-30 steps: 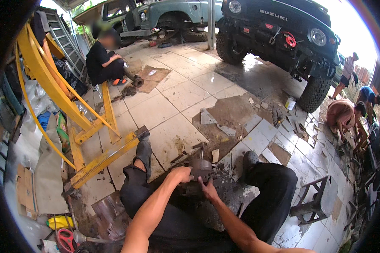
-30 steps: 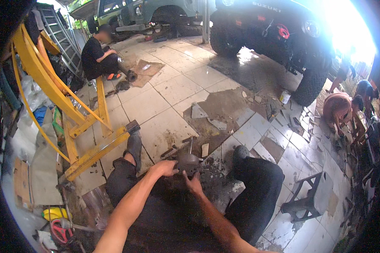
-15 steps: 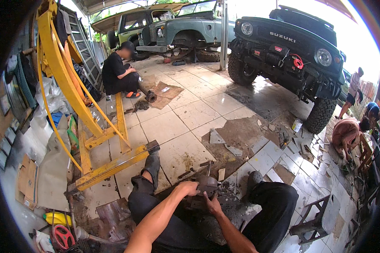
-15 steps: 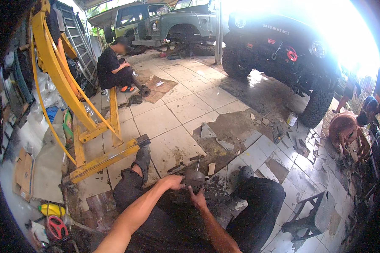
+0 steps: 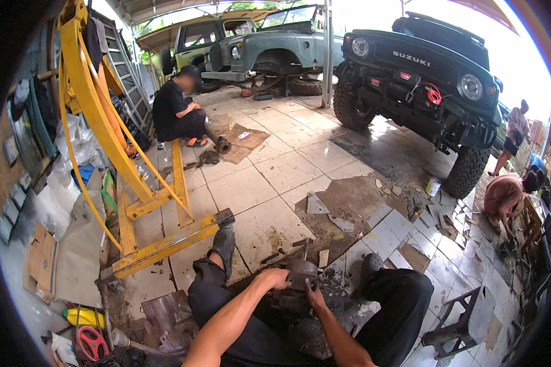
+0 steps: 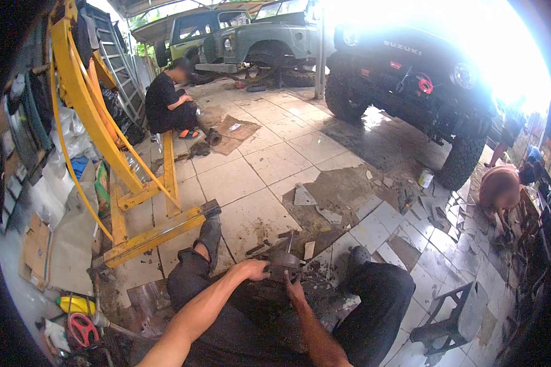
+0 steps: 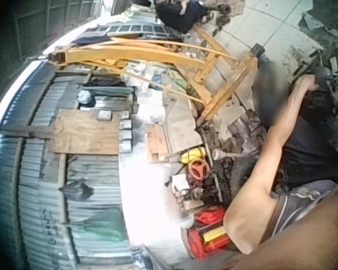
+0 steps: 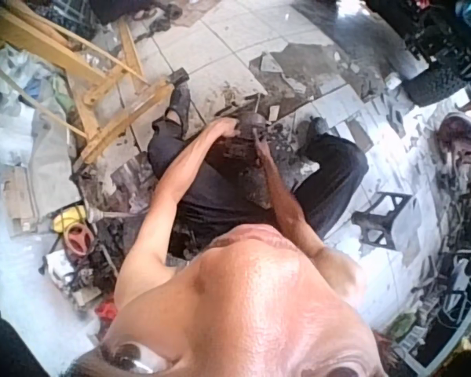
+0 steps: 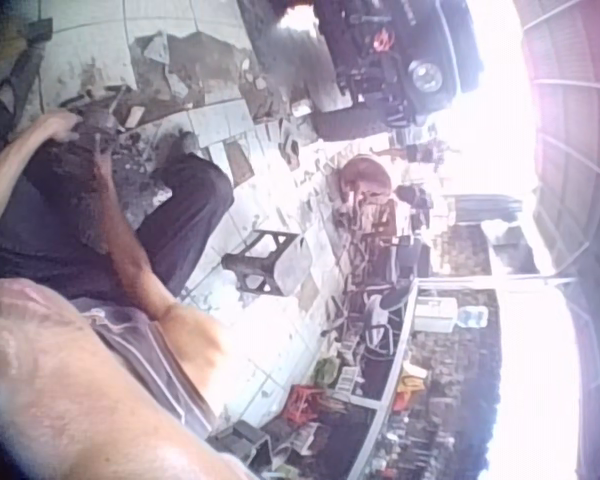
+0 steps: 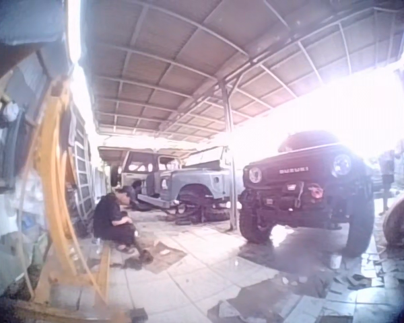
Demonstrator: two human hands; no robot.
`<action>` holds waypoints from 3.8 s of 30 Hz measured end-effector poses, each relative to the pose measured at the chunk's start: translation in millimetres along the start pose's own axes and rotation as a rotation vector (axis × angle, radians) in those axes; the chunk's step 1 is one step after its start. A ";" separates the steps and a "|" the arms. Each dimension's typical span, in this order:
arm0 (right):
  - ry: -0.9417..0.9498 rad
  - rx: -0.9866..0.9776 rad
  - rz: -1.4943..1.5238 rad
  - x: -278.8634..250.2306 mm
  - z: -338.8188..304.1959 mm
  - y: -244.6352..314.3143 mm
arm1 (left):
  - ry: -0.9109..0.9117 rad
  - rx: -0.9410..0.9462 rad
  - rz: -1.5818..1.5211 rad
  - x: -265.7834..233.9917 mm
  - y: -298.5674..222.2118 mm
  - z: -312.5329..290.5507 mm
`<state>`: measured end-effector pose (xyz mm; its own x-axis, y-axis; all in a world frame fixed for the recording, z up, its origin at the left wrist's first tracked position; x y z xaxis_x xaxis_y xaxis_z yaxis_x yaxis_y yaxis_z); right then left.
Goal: The person sits on the floor of a workshop and uses a small metal file to manually smooth or shape a dark metal component held in their lap. They repeatedly rub the file against the edges of the part while other mechanics work in the background.
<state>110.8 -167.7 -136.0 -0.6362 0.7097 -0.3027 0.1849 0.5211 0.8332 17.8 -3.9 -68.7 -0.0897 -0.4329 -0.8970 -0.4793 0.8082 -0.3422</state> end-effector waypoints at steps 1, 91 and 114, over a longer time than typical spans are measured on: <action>-0.015 -0.016 -0.039 -0.6 -1.5 -3.2 | -0.016 -0.007 0.007 2.5 0.3 -1.4; -0.027 -0.032 0.059 -0.7 -12.9 6.5 | 0.112 -0.048 0.070 8.9 -1.4 3.6; -0.110 0.025 0.108 -9.5 13.2 -13.0 | 0.072 0.013 0.064 5.4 -15.2 8.1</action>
<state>124.4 -175.0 -150.1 -0.5257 0.8092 -0.2624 0.2670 0.4498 0.8523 31.6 -15.3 -70.6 -0.1828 -0.4078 -0.8946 -0.4589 0.8401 -0.2892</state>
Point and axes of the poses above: each hand's wrist, its own z-axis towards the middle knuckle, its own x-axis out of the palm, y = z × x, the point moved 2 cm from there along z, towards the middle knuckle, and after that the axes turned 14 degrees about -y, right-handed, at the moved point
